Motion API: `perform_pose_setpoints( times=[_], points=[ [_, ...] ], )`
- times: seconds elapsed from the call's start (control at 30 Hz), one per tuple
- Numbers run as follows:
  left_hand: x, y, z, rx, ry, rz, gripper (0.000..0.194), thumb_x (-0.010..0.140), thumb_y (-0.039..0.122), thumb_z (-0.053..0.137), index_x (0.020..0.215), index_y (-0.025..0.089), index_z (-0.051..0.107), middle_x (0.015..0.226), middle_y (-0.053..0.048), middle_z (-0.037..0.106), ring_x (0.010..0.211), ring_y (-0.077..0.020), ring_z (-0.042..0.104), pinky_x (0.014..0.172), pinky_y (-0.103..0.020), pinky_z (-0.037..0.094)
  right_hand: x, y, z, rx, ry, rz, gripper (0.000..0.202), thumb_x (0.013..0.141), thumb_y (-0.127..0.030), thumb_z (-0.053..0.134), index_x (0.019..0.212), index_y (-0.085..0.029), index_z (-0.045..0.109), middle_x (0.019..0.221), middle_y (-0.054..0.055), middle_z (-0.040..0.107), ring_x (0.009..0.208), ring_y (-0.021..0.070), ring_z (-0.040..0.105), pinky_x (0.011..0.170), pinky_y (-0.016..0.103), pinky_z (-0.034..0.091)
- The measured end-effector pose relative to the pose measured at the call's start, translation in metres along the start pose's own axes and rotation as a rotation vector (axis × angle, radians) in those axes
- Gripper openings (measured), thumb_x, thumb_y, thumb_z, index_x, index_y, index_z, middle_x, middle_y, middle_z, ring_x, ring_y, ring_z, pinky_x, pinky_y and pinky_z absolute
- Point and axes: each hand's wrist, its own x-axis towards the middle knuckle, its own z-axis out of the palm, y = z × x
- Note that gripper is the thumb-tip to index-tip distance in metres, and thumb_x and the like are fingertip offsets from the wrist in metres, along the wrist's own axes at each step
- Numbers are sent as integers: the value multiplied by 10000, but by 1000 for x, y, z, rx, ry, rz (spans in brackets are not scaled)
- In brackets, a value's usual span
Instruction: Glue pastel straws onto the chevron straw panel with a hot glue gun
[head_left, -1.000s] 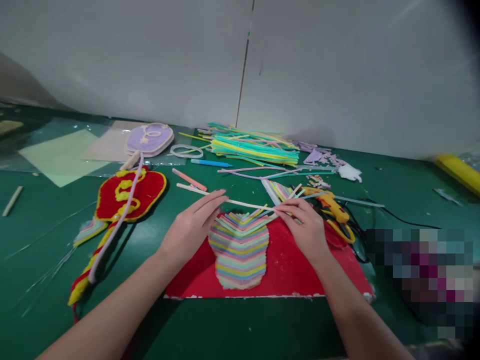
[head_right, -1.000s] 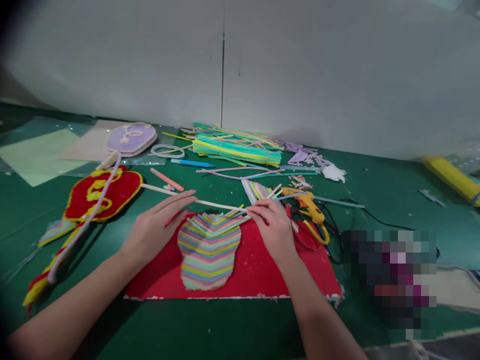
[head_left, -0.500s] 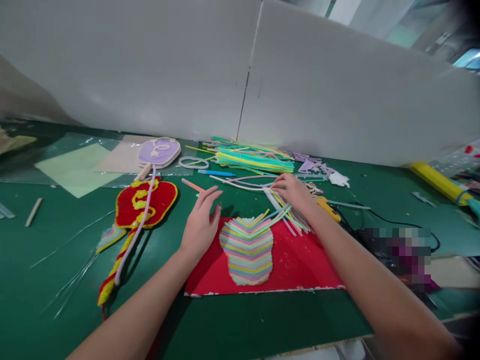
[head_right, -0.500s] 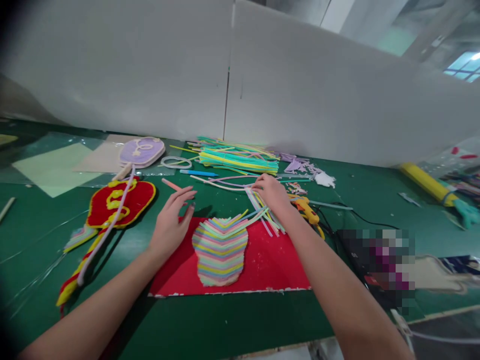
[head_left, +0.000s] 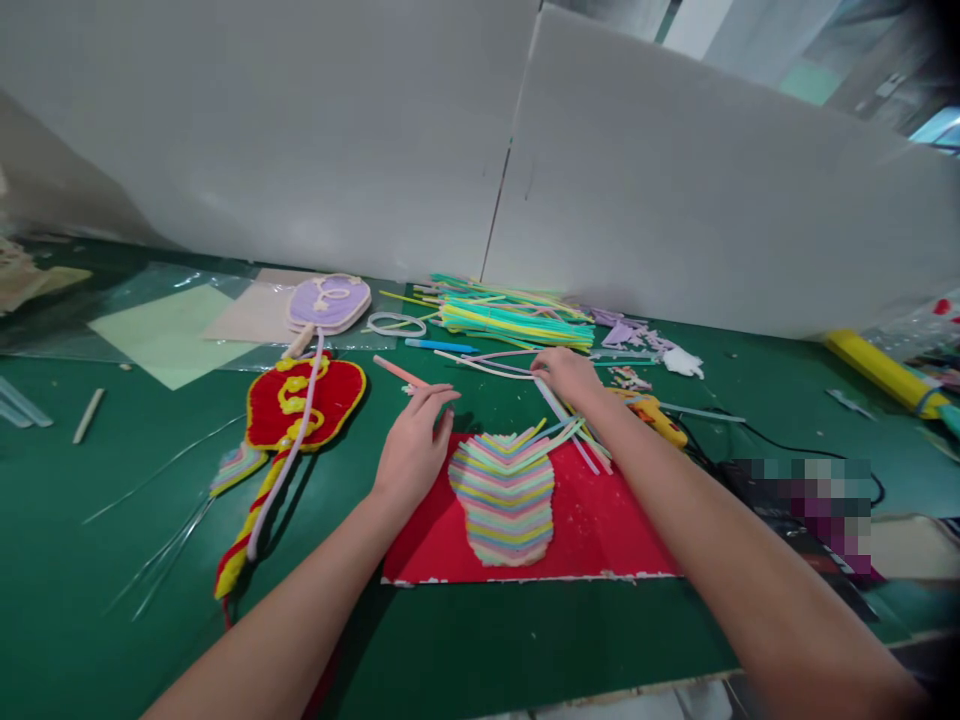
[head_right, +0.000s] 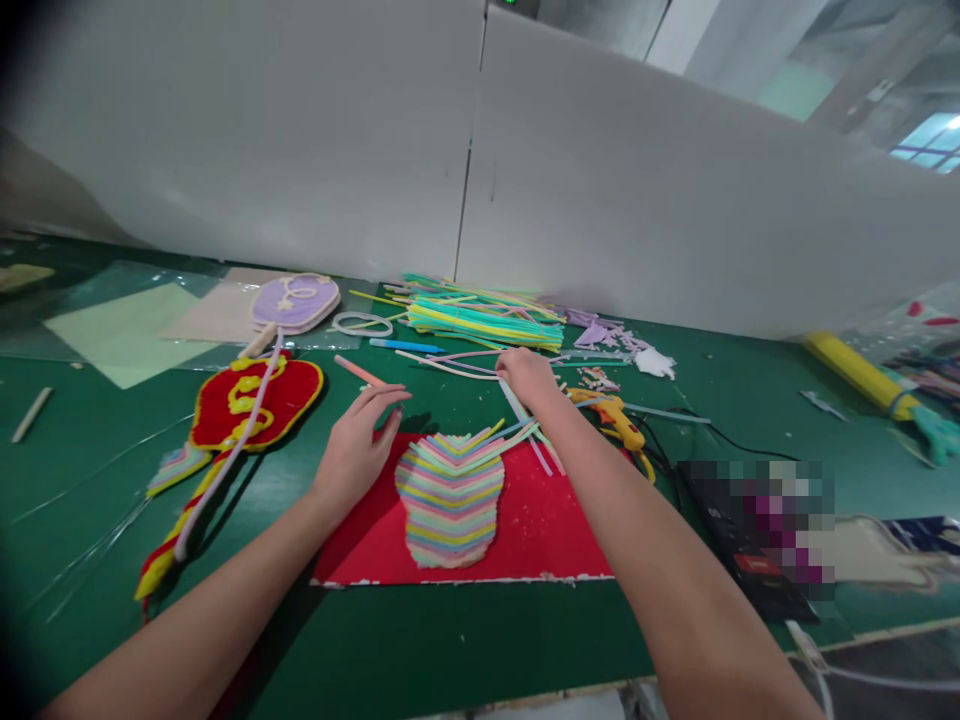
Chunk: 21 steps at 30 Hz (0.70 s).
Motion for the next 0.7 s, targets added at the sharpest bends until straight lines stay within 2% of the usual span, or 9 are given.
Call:
perform_pose_setpoints(
  times=[0.23, 0.37, 0.47, 0.6, 0.7],
  points=[
    [0, 0, 0, -1, -13, -12, 242, 910, 161, 438, 1080, 192, 607, 1175, -74, 632, 1081, -204, 598, 961, -374, 476, 2, 17, -20, 124, 39, -56, 192, 870, -177, 510, 951, -195, 684, 829, 59, 717, 784, 188, 641, 709, 276, 439],
    [0, -1, 0, -3, -20, -19, 247, 910, 165, 429, 1079, 192, 607, 1173, -77, 634, 1087, -210, 595, 969, -387, 469, 2, 26, -28, 242, 52, -116, 123, 808, -156, 573, 833, -193, 687, 901, 62, 718, 864, 193, 643, 798, 297, 456],
    [1, -1, 0, -8, -22, -20, 245, 909, 171, 425, 1070, 190, 609, 1166, -79, 636, 1089, -207, 593, 971, -385, 467, -3, 31, -31, 317, 109, -83, 93, 809, -202, 583, 806, -192, 676, 912, 78, 711, 877, 219, 643, 824, 352, 464],
    [1, -2, 0, -10, -24, -34, 247, 909, 182, 422, 1072, 179, 607, 1156, -87, 639, 1085, -205, 596, 966, -375, 470, -13, 34, -40, 461, 116, -8, 157, 864, -294, 521, 881, -194, 641, 793, 42, 699, 634, 169, 648, 606, 307, 510],
    [2, -3, 0, -9, -30, -50, 248, 905, 190, 424, 1074, 191, 606, 1151, -80, 642, 1077, -206, 600, 957, -375, 474, -19, 31, -55, 561, 91, 11, 194, 862, -359, 539, 891, -190, 631, 765, 29, 691, 608, 144, 657, 503, 239, 506]
  ],
)
